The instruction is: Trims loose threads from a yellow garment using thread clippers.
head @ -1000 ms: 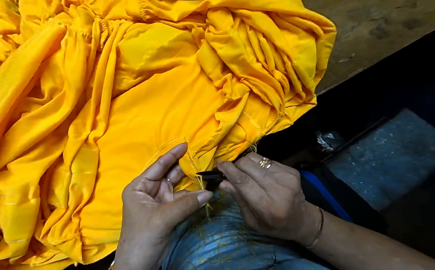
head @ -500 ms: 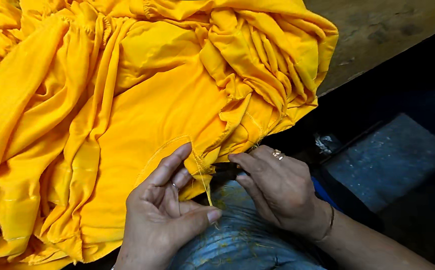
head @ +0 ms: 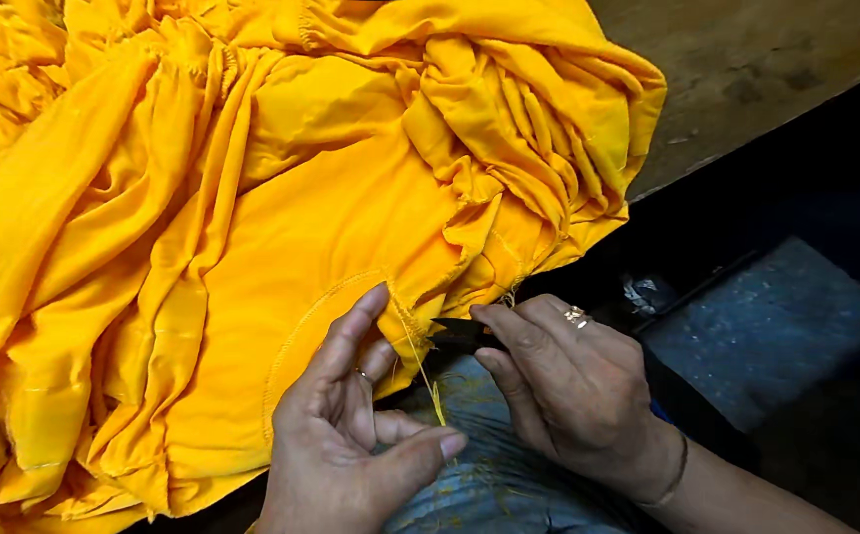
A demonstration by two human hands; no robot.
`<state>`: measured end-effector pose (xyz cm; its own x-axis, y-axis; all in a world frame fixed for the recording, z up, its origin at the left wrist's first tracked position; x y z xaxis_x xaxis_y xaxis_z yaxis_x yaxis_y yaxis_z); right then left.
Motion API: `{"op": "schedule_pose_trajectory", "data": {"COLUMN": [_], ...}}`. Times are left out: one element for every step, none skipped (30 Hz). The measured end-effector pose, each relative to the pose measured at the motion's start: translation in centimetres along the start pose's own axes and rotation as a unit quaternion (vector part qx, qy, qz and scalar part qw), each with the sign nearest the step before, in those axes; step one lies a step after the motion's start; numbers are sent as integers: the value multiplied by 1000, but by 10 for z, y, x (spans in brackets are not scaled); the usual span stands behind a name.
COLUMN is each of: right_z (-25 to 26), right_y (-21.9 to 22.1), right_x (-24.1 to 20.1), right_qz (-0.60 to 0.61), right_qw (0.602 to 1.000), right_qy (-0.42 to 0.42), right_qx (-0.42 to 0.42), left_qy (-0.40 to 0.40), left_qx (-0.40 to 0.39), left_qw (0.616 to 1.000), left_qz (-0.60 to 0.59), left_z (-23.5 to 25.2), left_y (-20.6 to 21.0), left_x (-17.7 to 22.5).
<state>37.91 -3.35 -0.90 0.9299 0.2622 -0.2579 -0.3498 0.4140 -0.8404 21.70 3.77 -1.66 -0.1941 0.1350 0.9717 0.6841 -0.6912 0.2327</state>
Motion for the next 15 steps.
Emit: {"op": "schedule_pose_trajectory", "data": {"right_z": [0,1,3,5,7,9,10,10,11,11,10,10,10,11,11], "right_y": [0,1,1,1,2,2,3,3,3,3,3,4,4,5,6], "right_x": [-1,-2,-4,-6,-7,-8,-8,-8,-8,-7,-7,-7,-7,-6,-6], "right_qz": [0,1,1,0,-1,0,1,1,1,0,1,1,0,-3,-7], "right_qw": [1000,1000,1000,1000,1000,1000,1000,999,999,999,999,999,999,999,999], "right_qy": [-3,-6,-9,-12,-15,-18,-21,-22,-23,-22,-23,-25,-28,-29,-28], "right_qx": [1,6,10,14,17,19,21,23,24,24,25,25,25,24,22], "left_qy": [0,1,1,2,1,0,-1,-1,-1,-2,-5,-6,-7,-7,-7], "left_qx": [-1,-1,-1,-1,0,2,4,5,8,9,8,4,3,2,-1], "left_qw": [1000,1000,1000,1000,1000,1000,1000,1000,1000,1000,1000,1000,1000,1000,1000], "left_qz": [-1,-1,-1,0,2,4,6,6,5,3,0,-1,-2,-2,-3], "left_z": [0,0,1,1,1,0,-1,-1,-2,-2,-3,-3,-3,-3,-2], "left_y": [1,3,4,6,7,7,8,8,8,9,10,10,11,11,12], "left_x": [-1,-1,-2,-2,-2,-3,-3,-3,-4,-4,-5,-5,-5,-5,-5]}}
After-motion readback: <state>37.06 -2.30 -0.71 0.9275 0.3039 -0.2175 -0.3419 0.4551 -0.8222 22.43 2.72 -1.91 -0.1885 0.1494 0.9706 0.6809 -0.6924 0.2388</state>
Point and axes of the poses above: each hand's wrist, its own z-axis towards the middle knuckle, its own y-axis out of the palm, x = y × z, the point moved 7 cm from there along z, towards the middle knuckle, and after that the axes turned 11 degrees about -x, right-handed, at the moved point
